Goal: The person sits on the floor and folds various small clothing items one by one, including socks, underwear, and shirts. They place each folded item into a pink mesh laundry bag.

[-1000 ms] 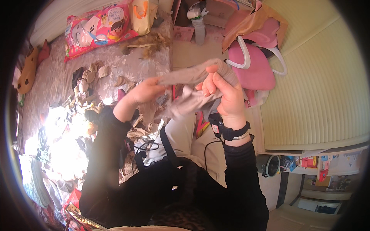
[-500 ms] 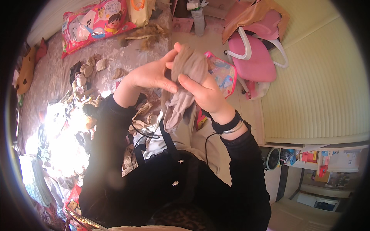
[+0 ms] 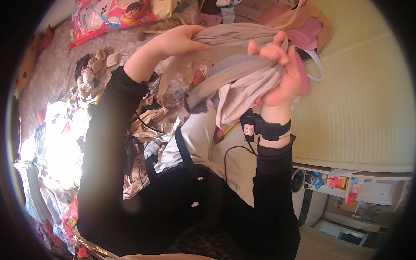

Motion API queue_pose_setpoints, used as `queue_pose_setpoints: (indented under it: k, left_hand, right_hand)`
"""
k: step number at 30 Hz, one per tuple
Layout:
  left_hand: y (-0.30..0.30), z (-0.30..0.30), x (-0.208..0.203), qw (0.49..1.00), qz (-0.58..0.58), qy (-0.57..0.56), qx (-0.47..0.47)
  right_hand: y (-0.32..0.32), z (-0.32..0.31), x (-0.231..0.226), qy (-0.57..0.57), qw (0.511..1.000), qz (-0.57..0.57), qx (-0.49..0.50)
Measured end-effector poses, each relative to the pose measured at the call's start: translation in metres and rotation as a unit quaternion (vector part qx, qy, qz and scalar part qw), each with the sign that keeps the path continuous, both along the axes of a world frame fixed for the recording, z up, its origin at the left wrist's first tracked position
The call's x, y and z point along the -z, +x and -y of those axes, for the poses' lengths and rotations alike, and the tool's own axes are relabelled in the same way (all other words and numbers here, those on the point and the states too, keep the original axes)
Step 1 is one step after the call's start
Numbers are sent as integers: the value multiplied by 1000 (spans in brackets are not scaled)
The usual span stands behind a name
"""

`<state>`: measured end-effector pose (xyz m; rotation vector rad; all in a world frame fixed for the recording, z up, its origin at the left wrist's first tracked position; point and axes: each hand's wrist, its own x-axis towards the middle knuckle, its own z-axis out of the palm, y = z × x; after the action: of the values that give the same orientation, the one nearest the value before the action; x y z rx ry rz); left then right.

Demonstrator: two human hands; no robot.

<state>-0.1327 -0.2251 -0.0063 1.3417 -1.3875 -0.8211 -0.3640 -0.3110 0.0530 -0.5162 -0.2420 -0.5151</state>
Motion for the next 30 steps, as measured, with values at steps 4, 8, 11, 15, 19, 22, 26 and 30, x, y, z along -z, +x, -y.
queue_pose_setpoints:
  k: [4,8,11,15,19,22,26,30]
  left_hand:
    - [-28,-17,6,980,-63,-188,-9]
    - [-90,-38,11,967,-181,-147,105]
    - [-108,-23,14,983,-102,-150,3]
    - [-87,-1,21,889,-442,15,122]
    - [-70,-9,27,733,-656,67,165]
    - [-59,-22,29,638,-742,75,193]
    - [-44,-47,44,588,-789,15,177]
    - [-39,-55,64,555,-806,-89,185]
  right_hand:
    - [-2,6,-6,22,980,-99,169]
    - [9,-10,-6,-37,953,-171,248]
    - [18,-29,-7,-163,941,-191,229]
    - [27,-23,-19,-331,877,-229,263]
    - [35,6,-18,-332,853,-392,99]
    - [31,2,0,-295,811,-505,30]
    - [19,-45,21,-557,755,-289,189]
    - [46,-73,35,-818,418,-157,363]
